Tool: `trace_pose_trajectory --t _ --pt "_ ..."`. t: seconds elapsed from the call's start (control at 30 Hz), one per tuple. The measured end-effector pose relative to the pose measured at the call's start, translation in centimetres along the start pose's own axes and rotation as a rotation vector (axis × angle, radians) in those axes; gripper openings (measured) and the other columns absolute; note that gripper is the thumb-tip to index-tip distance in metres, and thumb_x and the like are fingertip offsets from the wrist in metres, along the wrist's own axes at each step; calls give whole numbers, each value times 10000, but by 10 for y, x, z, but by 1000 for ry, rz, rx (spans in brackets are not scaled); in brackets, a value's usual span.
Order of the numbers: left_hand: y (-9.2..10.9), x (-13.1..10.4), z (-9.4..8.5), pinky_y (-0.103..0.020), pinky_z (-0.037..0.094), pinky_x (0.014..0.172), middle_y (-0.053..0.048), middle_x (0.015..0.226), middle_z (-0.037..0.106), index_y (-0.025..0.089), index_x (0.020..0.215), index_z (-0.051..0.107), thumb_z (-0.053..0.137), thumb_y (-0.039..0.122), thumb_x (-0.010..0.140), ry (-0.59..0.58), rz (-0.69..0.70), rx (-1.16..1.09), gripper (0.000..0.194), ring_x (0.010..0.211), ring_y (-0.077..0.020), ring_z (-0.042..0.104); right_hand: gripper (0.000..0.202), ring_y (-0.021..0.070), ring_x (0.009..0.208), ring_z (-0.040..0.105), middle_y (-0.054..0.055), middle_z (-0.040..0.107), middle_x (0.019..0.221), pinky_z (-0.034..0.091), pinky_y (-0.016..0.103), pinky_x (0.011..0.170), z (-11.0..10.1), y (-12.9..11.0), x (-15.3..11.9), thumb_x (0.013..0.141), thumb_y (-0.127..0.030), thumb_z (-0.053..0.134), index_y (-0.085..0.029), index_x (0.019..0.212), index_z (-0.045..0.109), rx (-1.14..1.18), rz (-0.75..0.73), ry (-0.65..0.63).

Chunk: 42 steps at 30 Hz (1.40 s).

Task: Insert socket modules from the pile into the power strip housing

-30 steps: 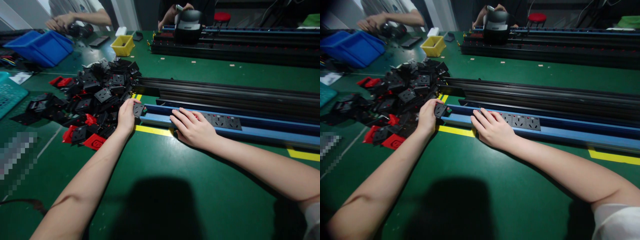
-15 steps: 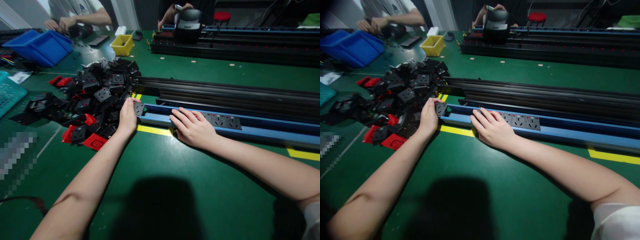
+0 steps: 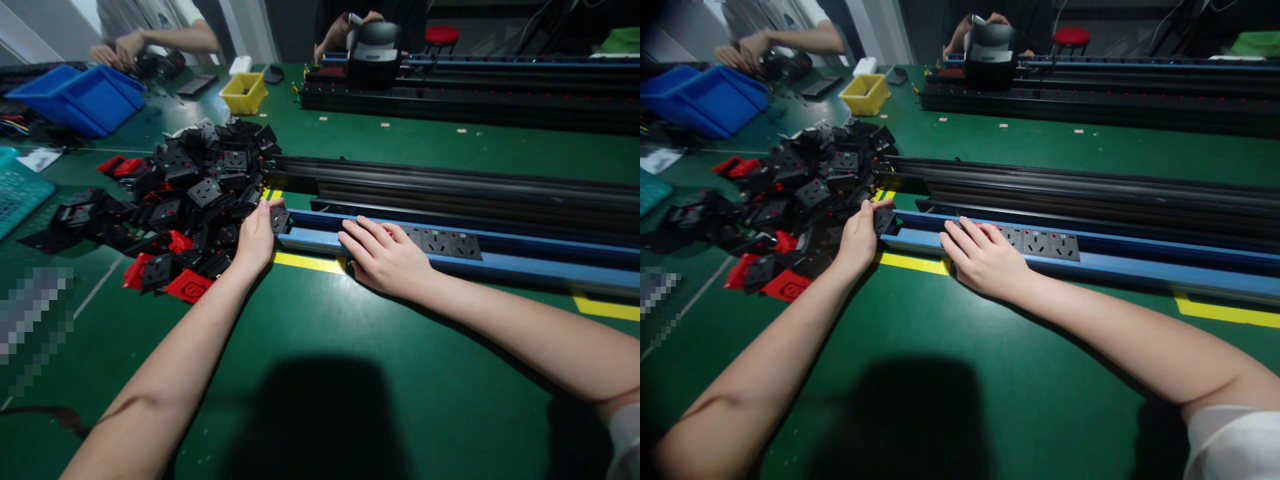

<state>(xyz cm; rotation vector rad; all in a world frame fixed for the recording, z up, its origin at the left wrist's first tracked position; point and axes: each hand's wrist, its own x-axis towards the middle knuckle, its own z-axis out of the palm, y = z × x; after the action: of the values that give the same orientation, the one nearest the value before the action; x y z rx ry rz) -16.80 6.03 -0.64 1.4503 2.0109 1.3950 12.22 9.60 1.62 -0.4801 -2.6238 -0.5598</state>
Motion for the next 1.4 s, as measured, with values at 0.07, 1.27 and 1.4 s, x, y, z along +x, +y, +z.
trace_pose_trajectory --t 0.07,1.27,1.4 --pt "2 -1 0 -405 467 1114 -133 1263 738 136 1187 748 243 687 1013 -16 2 18 768 1216 -267 673 479 322 1337 567 144 568 1516 404 427 1015 0 0 0 1000 -278 504 -97 1440 557 -8 -2 -1" --pt "7 -5 -5 -431 447 1113 -151 1329 704 123 1323 700 163 622 1034 -125 72 244 788 1244 -290 626 477 336 1332 567 154 572 1509 418 438 1000 0 0 1 989 -261 510 -93 1431 569 19 1 1" --pt "8 -7 -2 -444 442 1115 -159 1290 714 118 1344 681 135 655 1026 -143 150 279 829 1217 -288 620 487 338 1332 563 159 570 1510 418 436 997 0 1 1 979 -255 519 -93 1435 567 25 0 4"
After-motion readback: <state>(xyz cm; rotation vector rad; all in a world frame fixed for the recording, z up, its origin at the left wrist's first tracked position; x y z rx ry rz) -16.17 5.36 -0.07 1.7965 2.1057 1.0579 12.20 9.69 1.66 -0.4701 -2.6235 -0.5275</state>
